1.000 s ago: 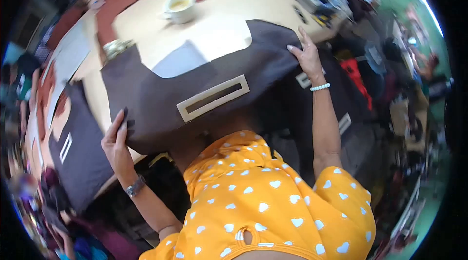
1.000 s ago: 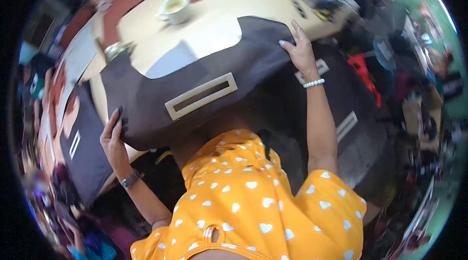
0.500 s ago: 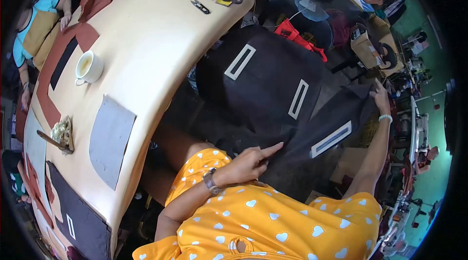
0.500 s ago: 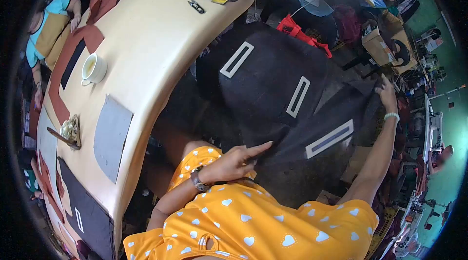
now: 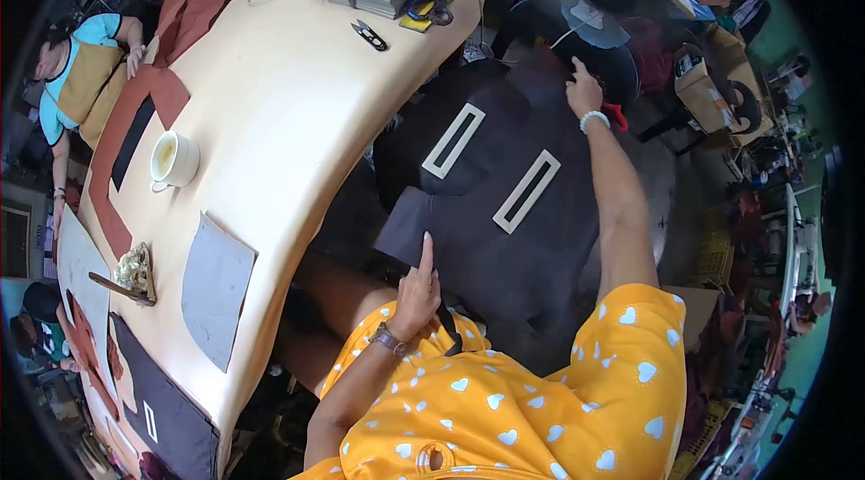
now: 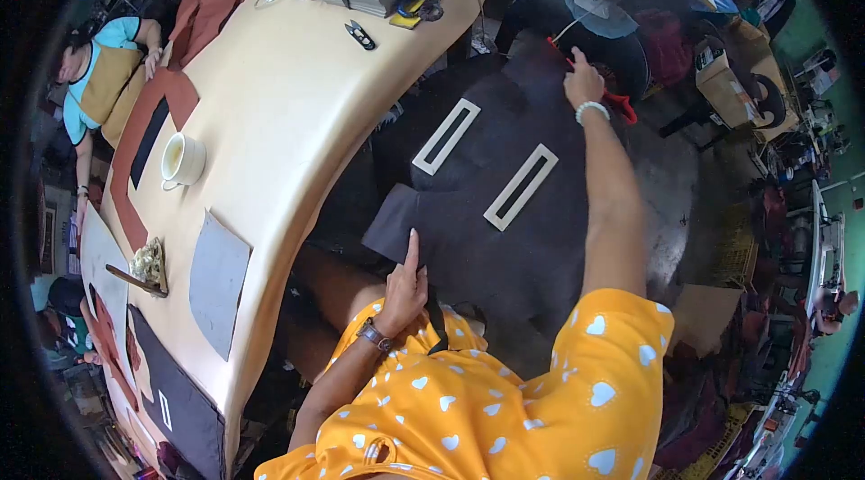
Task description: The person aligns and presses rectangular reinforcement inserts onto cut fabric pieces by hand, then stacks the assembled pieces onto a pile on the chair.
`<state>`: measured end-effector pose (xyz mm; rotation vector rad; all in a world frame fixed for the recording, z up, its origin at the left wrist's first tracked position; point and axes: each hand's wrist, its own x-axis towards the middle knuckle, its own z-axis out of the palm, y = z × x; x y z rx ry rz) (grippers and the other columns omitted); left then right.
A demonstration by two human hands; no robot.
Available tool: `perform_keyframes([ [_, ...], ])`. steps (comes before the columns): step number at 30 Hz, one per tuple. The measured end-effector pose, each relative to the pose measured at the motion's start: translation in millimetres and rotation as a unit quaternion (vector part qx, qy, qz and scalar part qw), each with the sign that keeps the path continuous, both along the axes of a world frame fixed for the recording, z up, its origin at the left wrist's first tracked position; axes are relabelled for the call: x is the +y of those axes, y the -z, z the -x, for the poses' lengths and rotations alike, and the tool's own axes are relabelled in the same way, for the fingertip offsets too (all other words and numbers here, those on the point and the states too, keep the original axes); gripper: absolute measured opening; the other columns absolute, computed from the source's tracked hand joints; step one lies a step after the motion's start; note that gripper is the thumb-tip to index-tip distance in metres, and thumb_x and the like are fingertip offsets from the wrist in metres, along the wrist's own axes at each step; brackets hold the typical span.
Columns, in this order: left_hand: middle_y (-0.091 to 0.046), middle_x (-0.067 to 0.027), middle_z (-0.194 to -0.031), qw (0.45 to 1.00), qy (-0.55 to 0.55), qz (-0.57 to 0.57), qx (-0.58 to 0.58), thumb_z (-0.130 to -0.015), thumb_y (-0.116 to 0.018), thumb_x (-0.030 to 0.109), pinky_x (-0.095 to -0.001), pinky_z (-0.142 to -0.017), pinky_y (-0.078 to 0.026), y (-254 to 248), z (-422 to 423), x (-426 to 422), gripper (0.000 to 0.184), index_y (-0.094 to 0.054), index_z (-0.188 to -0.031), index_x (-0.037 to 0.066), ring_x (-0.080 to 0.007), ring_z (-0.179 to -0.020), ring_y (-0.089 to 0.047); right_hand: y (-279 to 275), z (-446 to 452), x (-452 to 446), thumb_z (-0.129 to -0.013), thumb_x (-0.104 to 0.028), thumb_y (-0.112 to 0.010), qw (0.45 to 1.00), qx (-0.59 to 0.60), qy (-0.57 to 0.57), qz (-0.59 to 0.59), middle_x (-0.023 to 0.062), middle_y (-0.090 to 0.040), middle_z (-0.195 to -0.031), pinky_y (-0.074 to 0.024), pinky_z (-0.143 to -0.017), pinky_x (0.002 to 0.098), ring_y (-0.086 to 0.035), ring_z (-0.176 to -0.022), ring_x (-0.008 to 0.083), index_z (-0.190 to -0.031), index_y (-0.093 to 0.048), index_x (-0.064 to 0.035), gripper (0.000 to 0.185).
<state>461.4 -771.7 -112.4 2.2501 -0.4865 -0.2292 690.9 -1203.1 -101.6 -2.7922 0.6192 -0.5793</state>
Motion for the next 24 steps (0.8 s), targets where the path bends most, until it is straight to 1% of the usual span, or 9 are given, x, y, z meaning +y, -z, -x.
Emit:
perform_keyframes([
  [5, -0.054, -0.0219, -0.069, 0.998, -0.055, -0.007, 0.019, -0.084, -0.052, 0.003, -0.0467, -0.061, -0.043, 10, -5, -5, 0.074, -0.01, -0.144, 0.01, -0.0376, -0.066, -0.055, 13, -29, 32, -0.076, -0.011, -0.062, 0.999, -0.024, -0.005, 0.04, 0.0139, -0.065, -0.088, -0.0444, -0.08, 0.0442, -0.061, -0.084, 0.0319, -0.127, -0.045, -0.0141, 0.053],
  [8, -0.054, -0.0217, -0.069, 0.998, -0.064, 0.005, 0.013, -0.083, -0.052, 0.003, -0.0478, -0.061, -0.043, 17, -10, -6, 0.075, -0.008, -0.144, 0.008, -0.0383, -0.065, -0.055, 31, -43, 31, -0.077, -0.012, -0.062, 0.998, 0.0, -0.012, 0.064, 0.013, -0.065, -0.087, -0.0431, -0.082, 0.0454, -0.061, -0.086, 0.0313, -0.129, -0.043, -0.0129, 0.056],
  [11, -0.056, -0.0231, -0.073, 0.997, -0.079, 0.02, -0.006, -0.083, -0.053, 0.004, -0.0476, -0.064, -0.045, 21, -16, -6, 0.078, -0.005, -0.144, 0.008, -0.0392, -0.066, -0.056, 41, -46, 35, -0.077, -0.013, -0.062, 0.997, 0.057, -0.003, 0.045, 0.0142, -0.063, -0.098, -0.0408, -0.086, 0.0463, -0.058, -0.096, 0.0308, -0.133, -0.038, -0.012, 0.061],
  [15, -0.059, -0.0262, -0.08, 0.985, -0.095, 0.054, 0.132, -0.081, -0.058, 0.01, -0.0462, -0.065, -0.047, 16, -18, 8, 0.082, -0.005, -0.143, 0.008, -0.0399, -0.068, -0.059, 37, -33, 64, -0.077, -0.019, -0.066, 0.998, 0.001, -0.011, 0.065, 0.0173, -0.053, -0.119, -0.0386, -0.09, 0.0474, -0.048, -0.112, 0.0322, -0.136, -0.031, -0.0095, 0.07],
  [17, -0.06, -0.0275, -0.083, 0.981, -0.1, 0.03, 0.162, -0.08, -0.06, 0.014, -0.046, -0.067, -0.048, 29, -15, 21, 0.083, -0.006, -0.143, 0.009, -0.0398, -0.068, -0.06, 23, -27, 88, -0.077, -0.019, -0.066, 0.997, -0.054, -0.052, 0.021, 0.0205, -0.049, -0.124, -0.0372, -0.094, 0.0451, -0.047, -0.113, 0.0359, -0.134, -0.032, -0.0011, 0.069],
  [19, -0.06, -0.0285, -0.086, 0.979, -0.092, 0.056, 0.171, -0.08, -0.06, 0.016, -0.0464, -0.067, -0.048, 9, -13, 34, 0.082, -0.007, -0.143, 0.008, -0.0402, -0.068, -0.06, 6, -18, 125, -0.078, -0.019, -0.066, 0.985, -0.136, -0.109, 0.007, 0.0256, -0.043, -0.129, -0.0329, -0.1, 0.043, -0.042, -0.12, 0.0383, -0.131, -0.035, 0.0038, 0.066],
  [20, -0.06, -0.029, -0.087, 0.978, -0.093, 0.066, 0.173, -0.08, -0.061, 0.018, -0.0466, -0.068, -0.048, 1, -12, 42, 0.082, -0.008, -0.143, 0.008, -0.0404, -0.068, -0.06, 11, -20, 138, -0.081, -0.018, -0.064, 0.972, -0.182, -0.15, 0.001, 0.0263, -0.041, -0.131, -0.0299, -0.103, 0.0419, -0.039, -0.123, 0.0377, -0.134, -0.031, 0.0048, 0.066],
  [22, -0.062, -0.0255, -0.097, 0.983, -0.095, 0.114, 0.112, -0.081, -0.06, 0.017, -0.0447, -0.072, -0.049, -8, -5, 55, 0.076, -0.015, -0.142, 0.008, -0.0376, -0.073, -0.063, 3, -17, 177, -0.085, -0.016, -0.06, 0.937, -0.254, -0.228, -0.071, 0.0253, -0.04, -0.133, -0.0275, -0.105, 0.0403, -0.038, -0.125, 0.0358, -0.135, -0.028, 0.0063, 0.064],
  [24, -0.059, -0.0196, -0.114, 0.982, -0.104, 0.128, 0.096, -0.085, -0.058, 0.018, -0.0382, -0.076, -0.052, -32, -1, 73, 0.064, -0.026, -0.14, 0.009, -0.0323, -0.079, -0.065, -31, 2, 241, -0.087, -0.015, -0.057, 0.912, -0.267, -0.28, -0.137, 0.0244, -0.04, -0.133, -0.0267, -0.106, 0.0393, -0.039, -0.124, 0.034, -0.136, -0.026, 0.007, 0.061],
])
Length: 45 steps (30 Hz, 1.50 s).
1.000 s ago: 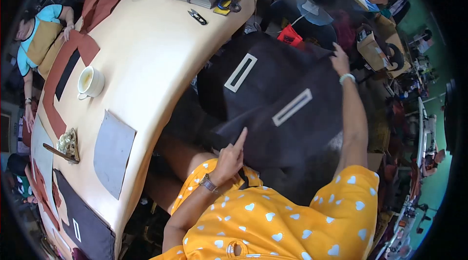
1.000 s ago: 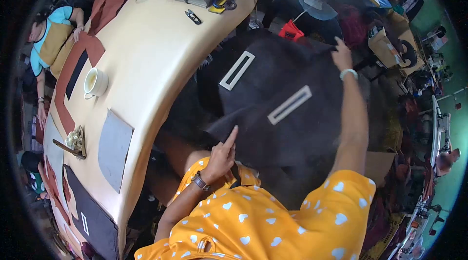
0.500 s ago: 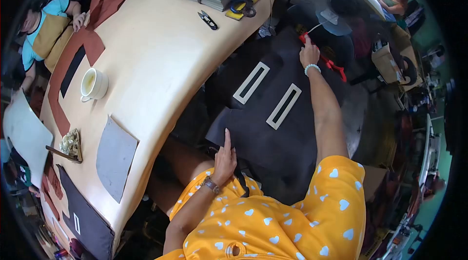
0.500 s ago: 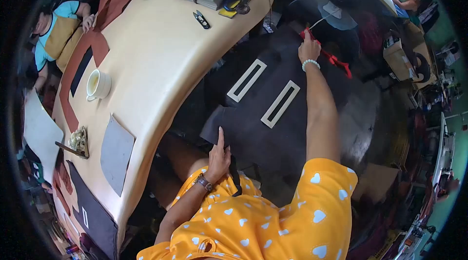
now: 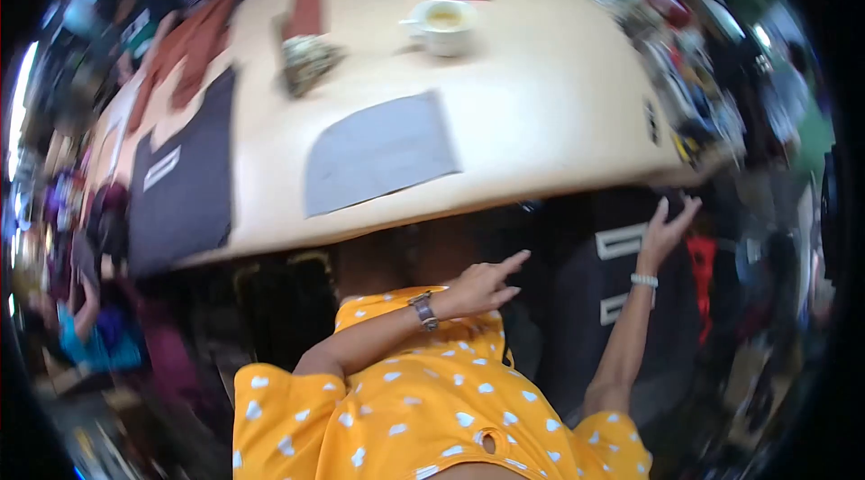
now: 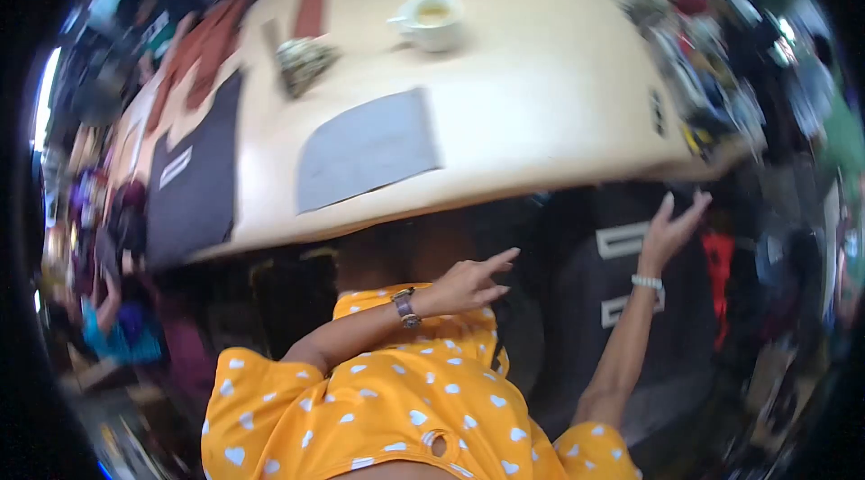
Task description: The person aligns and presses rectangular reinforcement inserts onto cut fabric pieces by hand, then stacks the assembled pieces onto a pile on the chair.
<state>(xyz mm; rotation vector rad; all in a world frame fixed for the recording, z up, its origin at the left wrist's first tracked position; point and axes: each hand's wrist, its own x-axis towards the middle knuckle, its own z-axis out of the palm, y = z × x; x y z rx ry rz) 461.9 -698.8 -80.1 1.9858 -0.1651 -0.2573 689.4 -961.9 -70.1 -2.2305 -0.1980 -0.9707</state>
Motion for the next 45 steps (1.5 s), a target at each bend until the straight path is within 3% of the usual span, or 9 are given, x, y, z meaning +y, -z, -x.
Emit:
perform_keyframes([
  [7, -0.065, -0.0067, -0.098, 0.91, -0.335, 0.048, -0.238, -0.083, -0.062, 0.007, -0.0251, -0.068, -0.049, -70, 36, 86, 0.038, -0.054, -0.12, 0.004, -0.0104, -0.076, -0.06, -58, 78, 223, -0.085, -0.006, -0.056, 0.959, 0.037, -0.278, -0.042, 0.0207, -0.037, -0.136, -0.0225, -0.108, 0.0384, -0.032, -0.13, 0.0311, -0.134, -0.029, 0.0046, 0.057],
  [12, -0.066, -0.0112, -0.098, 0.732, -0.592, -0.133, -0.308, -0.084, -0.055, 0.001, -0.0263, -0.07, -0.048, -94, 81, 195, 0.026, -0.061, -0.11, 0.001, -0.015, -0.081, -0.062, -48, 121, 304, -0.083, -0.009, -0.057, 0.931, 0.007, -0.355, 0.083, 0.0207, -0.033, -0.138, -0.0221, -0.107, 0.0437, -0.029, -0.129, 0.0369, -0.137, -0.026, 0.0026, 0.063],
  [15, -0.065, -0.0152, -0.096, 0.649, -0.649, -0.284, -0.278, -0.082, -0.056, 0.004, -0.0326, -0.072, -0.049, -93, 114, 263, 0.021, -0.063, -0.102, 0.0, -0.0268, -0.087, -0.063, -48, 121, 304, -0.084, -0.012, -0.057, 0.943, 0.003, -0.305, 0.136, 0.0204, -0.034, -0.138, -0.0221, -0.107, 0.0451, -0.028, -0.129, 0.0378, -0.136, -0.027, 0.0025, 0.062],
  [18, -0.063, -0.0133, -0.093, 0.632, -0.609, -0.418, -0.235, -0.08, -0.058, 0.011, -0.0386, -0.072, -0.049, -81, 134, 318, 0.018, -0.063, -0.095, 0.002, -0.0283, -0.086, -0.061, -42, 116, 300, -0.084, -0.012, -0.056, 0.941, 0.051, -0.327, 0.075, 0.02, -0.035, -0.138, -0.0224, -0.107, 0.0447, -0.028, -0.129, 0.0371, -0.135, -0.03, 0.0028, 0.059],
  [27, -0.063, -0.0106, -0.088, 0.666, -0.525, -0.528, -0.046, -0.075, -0.062, 0.024, -0.038, -0.07, -0.05, -72, 124, 361, 0.023, -0.067, -0.087, 0.005, -0.0274, -0.082, -0.062, -45, 120, 306, -0.086, -0.011, -0.055, 0.95, 0.074, -0.286, 0.103, 0.021, -0.04, -0.134, -0.0263, -0.106, 0.0405, -0.033, -0.128, 0.0338, -0.132, -0.035, 0.005, 0.053],
  [33, -0.065, -0.0106, -0.08, 0.668, -0.525, -0.523, -0.064, -0.072, -0.062, 0.022, -0.0379, -0.066, -0.052, -77, 124, 370, 0.02, -0.069, -0.08, 0.004, -0.0291, -0.071, -0.063, -43, 119, 307, -0.083, -0.01, -0.057, 0.95, 0.077, -0.286, 0.095, 0.0187, -0.042, -0.134, -0.0265, -0.106, 0.0425, -0.034, -0.126, 0.0353, -0.131, -0.036, 0.0036, 0.055],
  [39, -0.065, -0.0159, -0.075, 0.696, -0.596, -0.381, -0.126, -0.076, -0.06, 0.02, -0.0355, -0.064, -0.051, -75, 137, 385, 0.021, -0.068, -0.083, 0.002, -0.029, -0.068, -0.064, -43, 119, 307, -0.083, -0.009, -0.057, 0.95, 0.076, -0.291, 0.09, 0.0201, -0.044, -0.131, -0.0274, -0.105, 0.0426, -0.036, -0.125, 0.0352, -0.132, -0.036, 0.0036, 0.055],
  [42, -0.065, -0.0149, -0.075, 0.728, -0.647, -0.209, -0.085, -0.079, -0.061, 0.019, -0.0305, -0.064, -0.05, -84, 144, 393, 0.02, -0.067, -0.086, 0.0, -0.0231, -0.065, -0.064, -44, 119, 308, -0.083, -0.009, -0.057, 0.949, 0.073, -0.297, 0.081, 0.0205, -0.045, -0.13, -0.0278, -0.105, 0.0427, -0.037, -0.124, 0.0351, -0.131, -0.036, 0.0039, 0.054],
  [45, -0.067, -0.0117, -0.09, 0.775, -0.606, -0.061, -0.169, -0.084, -0.059, 0.013, -0.0248, -0.07, -0.047, -88, 141, 382, 0.019, -0.063, -0.093, -0.003, -0.0133, -0.075, -0.06, -44, 119, 308, -0.083, -0.009, -0.057, 0.948, 0.071, -0.302, 0.071, 0.0208, -0.045, -0.13, -0.0289, -0.104, 0.0424, -0.038, -0.123, 0.0354, -0.131, -0.037, 0.0043, 0.053],
])
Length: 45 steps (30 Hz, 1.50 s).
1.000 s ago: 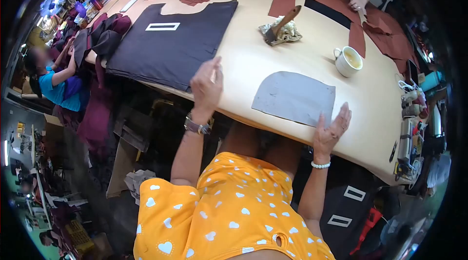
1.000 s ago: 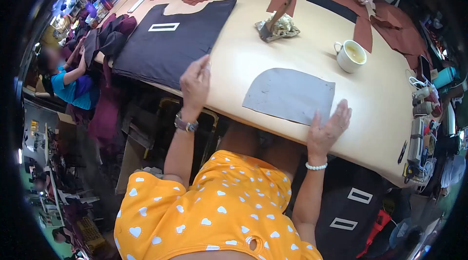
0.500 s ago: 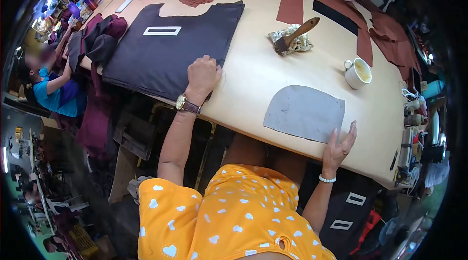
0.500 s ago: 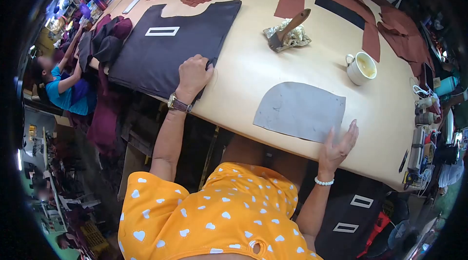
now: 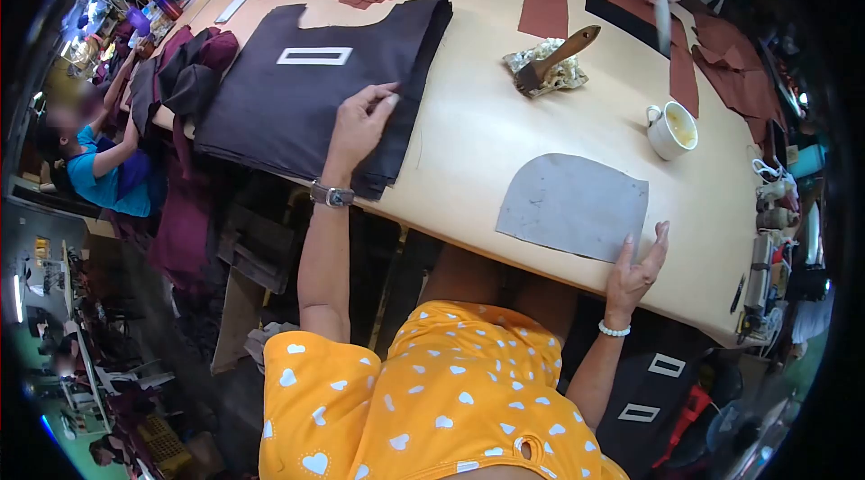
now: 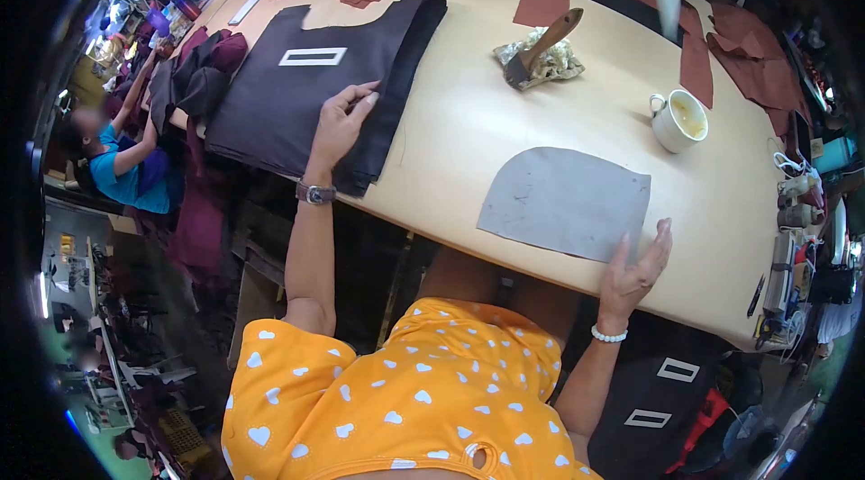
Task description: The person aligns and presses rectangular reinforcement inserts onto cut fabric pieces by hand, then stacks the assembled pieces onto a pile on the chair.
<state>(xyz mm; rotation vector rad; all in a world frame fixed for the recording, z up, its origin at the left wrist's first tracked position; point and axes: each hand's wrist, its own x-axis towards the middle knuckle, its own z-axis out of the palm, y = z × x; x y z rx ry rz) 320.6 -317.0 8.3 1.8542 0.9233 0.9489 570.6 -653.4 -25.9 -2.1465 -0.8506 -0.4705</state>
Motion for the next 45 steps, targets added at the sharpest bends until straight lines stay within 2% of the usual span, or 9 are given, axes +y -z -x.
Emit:
perform_keyframes([
  [5, -0.06, -0.0155, -0.115, 0.991, 0.133, 0.031, 0.001, -0.087, -0.056, 0.009, -0.0301, -0.092, -0.04, -6, -20, -59, 0.014, -0.059, -0.09, -0.004, -0.0199, -0.108, -0.054, -7, 5, 4, -0.081, -0.011, -0.06, 0.999, -0.01, -0.027, 0.025, 0.0202, -0.05, -0.121, -0.0347, -0.097, 0.0407, -0.046, -0.113, 0.0331, -0.13, -0.038, 0.0043, 0.055],
  [13, -0.059, -0.0234, -0.106, 0.965, 0.233, -0.114, 0.032, -0.082, -0.057, 0.009, -0.0399, -0.091, -0.041, 13, -48, -159, 0.011, -0.056, -0.086, -0.002, -0.0368, -0.105, -0.054, -51, 68, 94, -0.072, -0.015, -0.067, 0.933, 0.274, -0.225, 0.064, 0.0155, -0.062, -0.085, -0.0485, -0.066, 0.0376, -0.061, -0.071, 0.0307, -0.137, -0.021, 0.0045, 0.082],
  [20, -0.052, -0.0223, -0.12, 0.923, 0.335, -0.185, 0.036, -0.082, -0.056, 0.012, -0.0502, -0.098, -0.033, 17, -84, -243, 0.011, -0.054, -0.086, 0.002, -0.0364, -0.116, -0.046, -35, 10, 77, -0.066, 0.004, -0.051, 0.971, 0.221, -0.092, 0.003, 0.02, -0.064, -0.082, -0.0487, -0.07, 0.0404, -0.062, -0.074, 0.0364, -0.136, -0.028, 0.0023, 0.073],
  [23, -0.048, -0.0205, -0.126, 0.893, 0.41, -0.188, 0.003, -0.084, -0.058, 0.017, -0.0503, -0.1, -0.032, 22, -103, -277, 0.018, -0.054, -0.094, 0.003, -0.0345, -0.12, -0.043, -28, -24, 44, -0.077, 0.001, -0.058, 0.983, 0.175, -0.039, -0.032, 0.0225, -0.063, -0.093, -0.048, -0.075, 0.0336, -0.064, -0.082, 0.0253, -0.135, -0.032, 0.002, 0.064],
  [25, -0.047, -0.0197, -0.128, 0.886, 0.427, -0.181, -0.024, -0.084, -0.059, 0.02, -0.0499, -0.1, -0.032, 10, -105, -284, 0.023, -0.056, -0.1, 0.004, -0.0342, -0.121, -0.043, -31, -44, 21, -0.078, -0.002, -0.059, 0.992, 0.113, -0.057, 0.006, 0.0307, -0.058, -0.101, -0.0461, -0.077, 0.0421, -0.06, -0.093, 0.0403, -0.134, -0.031, 0.0017, 0.062],
  [33, -0.045, -0.0195, -0.13, 0.93, 0.242, -0.245, 0.13, -0.086, -0.057, 0.023, -0.0469, -0.103, -0.029, 5, -85, -201, 0.04, -0.051, -0.119, 0.003, -0.0358, -0.123, -0.04, -20, -111, -34, -0.078, -0.002, -0.062, 0.98, 0.166, -0.101, 0.034, 0.0249, -0.063, -0.096, -0.0471, -0.079, 0.0324, -0.065, -0.085, 0.0308, -0.138, -0.026, -0.0008, 0.069],
  [37, -0.039, -0.0196, -0.135, 0.916, 0.201, -0.25, 0.242, -0.088, -0.053, 0.031, -0.0498, -0.104, -0.026, 13, -75, -174, 0.048, -0.045, -0.128, 0.005, -0.0363, -0.127, -0.034, -12, -141, -44, -0.077, -0.004, -0.063, 0.993, -0.041, -0.094, 0.063, 0.0235, -0.059, -0.111, -0.0451, -0.087, 0.0315, -0.061, -0.098, 0.0296, -0.138, -0.028, 0.0001, 0.07],
  [40, -0.038, -0.0196, -0.136, 0.896, 0.162, -0.3, 0.285, -0.089, -0.051, 0.037, -0.0508, -0.104, -0.025, 24, -74, -167, 0.054, -0.041, -0.131, 0.005, -0.0363, -0.128, -0.033, -31, -126, -39, -0.078, -0.005, -0.063, 0.99, 0.114, -0.071, 0.047, 0.0257, -0.046, -0.127, -0.0388, -0.097, 0.0346, -0.05, -0.115, 0.0337, -0.137, -0.027, 0.0022, 0.069],
  [45, -0.036, -0.0199, -0.138, 0.891, -0.125, -0.283, 0.333, -0.087, -0.052, 0.044, -0.0508, -0.102, -0.027, 37, -58, -131, 0.066, -0.035, -0.134, 0.0, -0.0364, -0.128, -0.032, -6, -137, -45, -0.078, -0.007, -0.064, 0.996, -0.016, -0.075, 0.049, 0.0272, -0.053, -0.115, -0.044, -0.085, 0.0378, -0.058, -0.098, 0.0344, -0.137, -0.028, 0.0014, 0.07],
])
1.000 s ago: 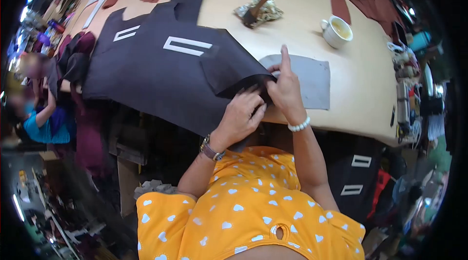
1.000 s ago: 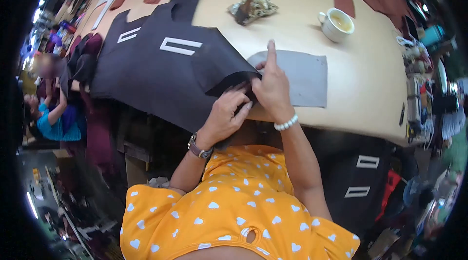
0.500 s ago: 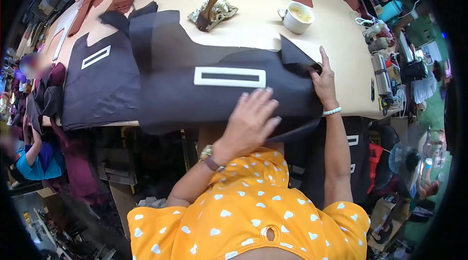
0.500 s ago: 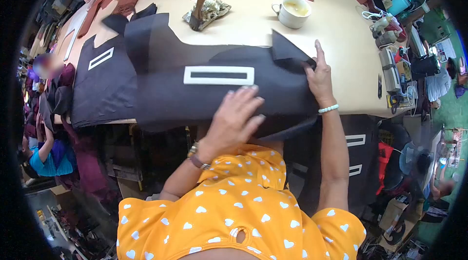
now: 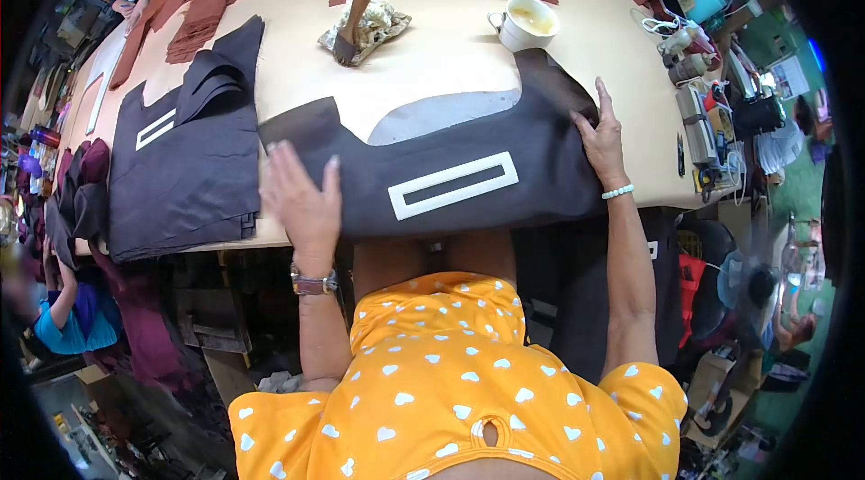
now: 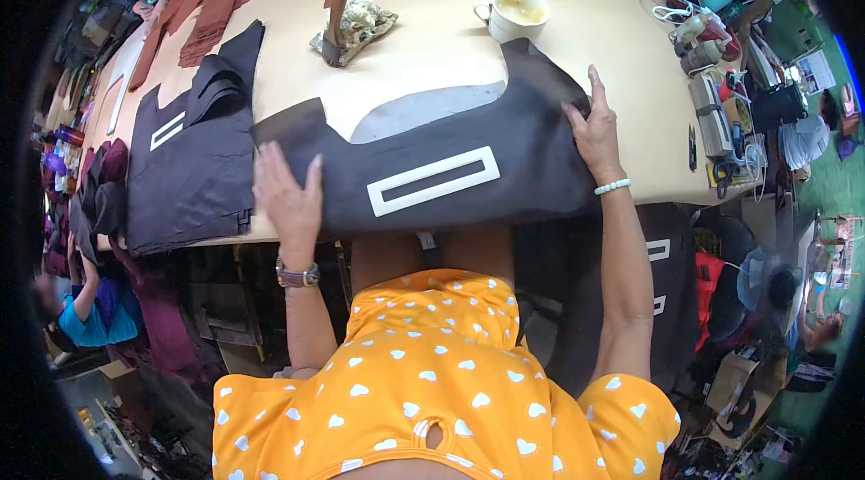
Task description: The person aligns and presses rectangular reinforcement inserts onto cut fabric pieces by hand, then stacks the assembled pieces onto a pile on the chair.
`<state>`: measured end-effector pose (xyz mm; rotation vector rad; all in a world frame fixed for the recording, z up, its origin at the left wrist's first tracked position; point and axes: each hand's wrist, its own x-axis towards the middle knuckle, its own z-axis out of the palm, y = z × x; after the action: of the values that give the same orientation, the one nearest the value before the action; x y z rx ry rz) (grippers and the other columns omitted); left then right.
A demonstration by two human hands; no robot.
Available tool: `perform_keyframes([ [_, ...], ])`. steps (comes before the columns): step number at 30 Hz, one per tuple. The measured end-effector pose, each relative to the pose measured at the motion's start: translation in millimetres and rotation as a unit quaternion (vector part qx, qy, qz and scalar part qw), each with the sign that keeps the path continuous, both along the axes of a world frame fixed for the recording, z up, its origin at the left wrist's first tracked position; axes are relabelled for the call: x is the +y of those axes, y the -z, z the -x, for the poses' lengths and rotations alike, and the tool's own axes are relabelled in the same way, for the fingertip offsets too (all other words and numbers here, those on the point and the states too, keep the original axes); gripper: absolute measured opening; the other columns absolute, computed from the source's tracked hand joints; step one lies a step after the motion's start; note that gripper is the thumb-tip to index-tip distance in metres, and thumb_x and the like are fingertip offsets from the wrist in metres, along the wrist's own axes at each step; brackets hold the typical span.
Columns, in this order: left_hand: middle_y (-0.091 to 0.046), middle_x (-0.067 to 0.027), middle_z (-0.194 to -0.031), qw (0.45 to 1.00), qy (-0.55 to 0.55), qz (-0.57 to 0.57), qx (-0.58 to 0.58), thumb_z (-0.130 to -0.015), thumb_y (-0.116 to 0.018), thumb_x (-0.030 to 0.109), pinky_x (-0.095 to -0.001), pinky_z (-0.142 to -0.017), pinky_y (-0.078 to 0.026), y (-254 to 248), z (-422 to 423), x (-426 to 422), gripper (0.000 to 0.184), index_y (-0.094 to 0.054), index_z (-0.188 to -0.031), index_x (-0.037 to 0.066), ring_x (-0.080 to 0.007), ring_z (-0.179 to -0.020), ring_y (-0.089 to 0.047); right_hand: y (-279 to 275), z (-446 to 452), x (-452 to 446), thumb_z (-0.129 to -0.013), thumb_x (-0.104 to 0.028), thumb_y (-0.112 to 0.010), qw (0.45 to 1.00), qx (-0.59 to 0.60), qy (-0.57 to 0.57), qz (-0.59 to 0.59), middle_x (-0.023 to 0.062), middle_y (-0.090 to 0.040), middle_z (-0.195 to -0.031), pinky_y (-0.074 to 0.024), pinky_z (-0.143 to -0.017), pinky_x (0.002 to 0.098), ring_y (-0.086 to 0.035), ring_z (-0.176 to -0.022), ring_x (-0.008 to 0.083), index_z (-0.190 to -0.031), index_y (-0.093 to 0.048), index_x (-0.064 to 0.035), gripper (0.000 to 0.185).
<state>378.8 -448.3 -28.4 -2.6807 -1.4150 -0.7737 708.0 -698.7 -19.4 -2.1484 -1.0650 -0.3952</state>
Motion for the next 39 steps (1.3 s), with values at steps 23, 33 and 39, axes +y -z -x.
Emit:
perform_keyframes([
  [23, -0.055, -0.0133, -0.082, 0.992, 0.11, -0.065, -0.005, -0.087, -0.056, 0.02, -0.0413, -0.053, -0.049, -1, -31, 70, 0.017, -0.046, -0.093, 0.007, -0.0339, -0.064, -0.06, 1, -9, 22, -0.082, -0.016, -0.059, 0.96, -0.066, 0.22, 0.16, 0.0201, -0.052, -0.118, -0.0474, -0.078, 0.0415, -0.058, -0.096, 0.0333, -0.141, -0.02, -0.0068, 0.071],
  [33, -0.058, -0.016, -0.094, 0.996, 0.079, 0.008, -0.047, -0.084, -0.059, 0.019, -0.0411, -0.068, -0.049, -10, -30, 64, 0.032, -0.052, -0.111, 0.004, -0.0351, -0.083, -0.059, -50, -29, 104, -0.079, -0.059, -0.049, 0.961, -0.144, 0.146, 0.187, 0.0182, -0.042, -0.131, -0.0201, -0.101, 0.0579, -0.033, -0.124, 0.0406, -0.117, -0.059, -0.0091, 0.064],
  [39, -0.056, -0.0132, -0.087, 0.99, 0.098, -0.043, -0.086, -0.083, -0.059, 0.018, -0.0401, -0.06, -0.05, -2, -29, 68, 0.025, -0.053, -0.105, 0.007, -0.0329, -0.071, -0.06, -65, -36, 150, -0.075, -0.075, -0.037, 0.916, -0.038, 0.14, 0.375, 0.0192, -0.034, -0.139, -0.0092, -0.103, 0.0617, -0.015, -0.133, 0.0406, -0.103, -0.069, -0.0109, 0.077],
])
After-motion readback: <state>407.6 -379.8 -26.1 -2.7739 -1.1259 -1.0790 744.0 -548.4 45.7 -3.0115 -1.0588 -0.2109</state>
